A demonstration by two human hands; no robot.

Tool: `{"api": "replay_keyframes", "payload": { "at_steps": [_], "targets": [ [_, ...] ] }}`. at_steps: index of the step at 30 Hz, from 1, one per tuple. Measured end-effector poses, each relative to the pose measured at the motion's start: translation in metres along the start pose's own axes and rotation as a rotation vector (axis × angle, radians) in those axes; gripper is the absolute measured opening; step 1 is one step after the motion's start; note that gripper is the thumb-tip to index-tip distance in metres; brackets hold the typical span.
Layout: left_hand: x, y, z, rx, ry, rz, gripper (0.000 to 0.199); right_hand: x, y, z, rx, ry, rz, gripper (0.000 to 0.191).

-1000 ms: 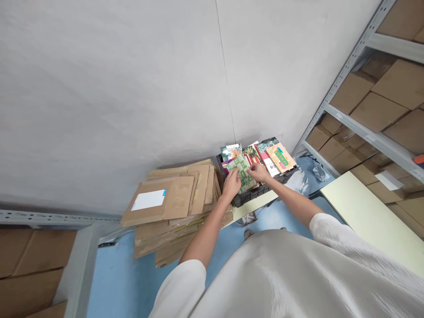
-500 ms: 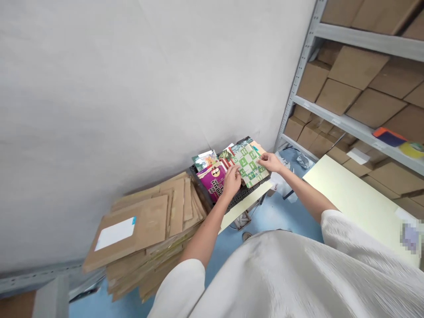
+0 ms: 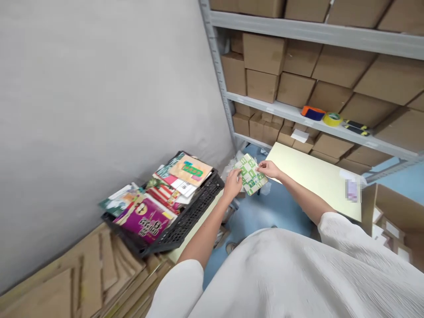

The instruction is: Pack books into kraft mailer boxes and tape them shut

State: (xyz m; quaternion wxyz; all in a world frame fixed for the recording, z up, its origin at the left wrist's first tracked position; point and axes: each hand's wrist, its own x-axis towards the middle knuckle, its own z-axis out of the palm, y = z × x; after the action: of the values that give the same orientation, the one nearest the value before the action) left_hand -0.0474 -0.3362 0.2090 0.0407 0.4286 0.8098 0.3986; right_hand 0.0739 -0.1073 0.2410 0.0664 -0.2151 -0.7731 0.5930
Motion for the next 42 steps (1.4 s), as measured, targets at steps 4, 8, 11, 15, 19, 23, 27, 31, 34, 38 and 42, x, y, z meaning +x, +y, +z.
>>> {"api": "replay_keyframes", "payload": {
  "at_steps": [4,8,11,15,19,23,27,31,34,38,42],
  "targets": [
    [0.029,0.034,0.070,-0.066,-0.138,0.034,0.046,-0.021,0.043,-0.059,-0.004,0.096,0.096,0.030],
    [0.048,0.055,0.120,-0.105,-0.323,0.052,0.050,-0.039,0.076,-0.098,0.004,0.171,0.206,0.028],
    [0.063,0.060,0.145,-0.108,-0.435,0.066,0.050,-0.048,0.095,-0.117,0.019,0.244,0.279,0.027],
    [0.095,0.058,0.173,-0.107,-0.510,0.119,0.051,-0.046,0.112,-0.134,-0.007,0.314,0.349,0.030],
    [0.136,0.052,0.202,-0.108,-0.589,0.153,0.050,-0.028,0.127,-0.152,0.009,0.318,0.420,0.037],
    [0.167,0.040,0.227,-0.089,-0.705,0.120,0.049,-0.010,0.153,-0.162,0.068,0.384,0.518,0.033],
    [0.181,0.020,0.244,-0.057,-0.814,0.131,0.048,-0.003,0.183,-0.161,0.104,0.503,0.594,0.025],
    [0.189,0.003,0.256,-0.027,-0.885,0.127,0.048,0.010,0.205,-0.165,-0.064,0.562,0.704,0.018],
    [0.193,-0.004,0.267,-0.004,-0.915,0.103,0.047,0.026,0.214,-0.174,-0.219,0.562,0.833,0.021],
    [0.199,-0.007,0.284,0.031,-0.954,0.065,0.047,0.034,0.220,-0.173,-0.363,0.519,0.835,0.031],
    [0.216,-0.003,0.307,0.063,-0.964,0.081,0.049,0.022,0.215,-0.144,-0.598,0.457,0.741,0.027]
  ]
}}
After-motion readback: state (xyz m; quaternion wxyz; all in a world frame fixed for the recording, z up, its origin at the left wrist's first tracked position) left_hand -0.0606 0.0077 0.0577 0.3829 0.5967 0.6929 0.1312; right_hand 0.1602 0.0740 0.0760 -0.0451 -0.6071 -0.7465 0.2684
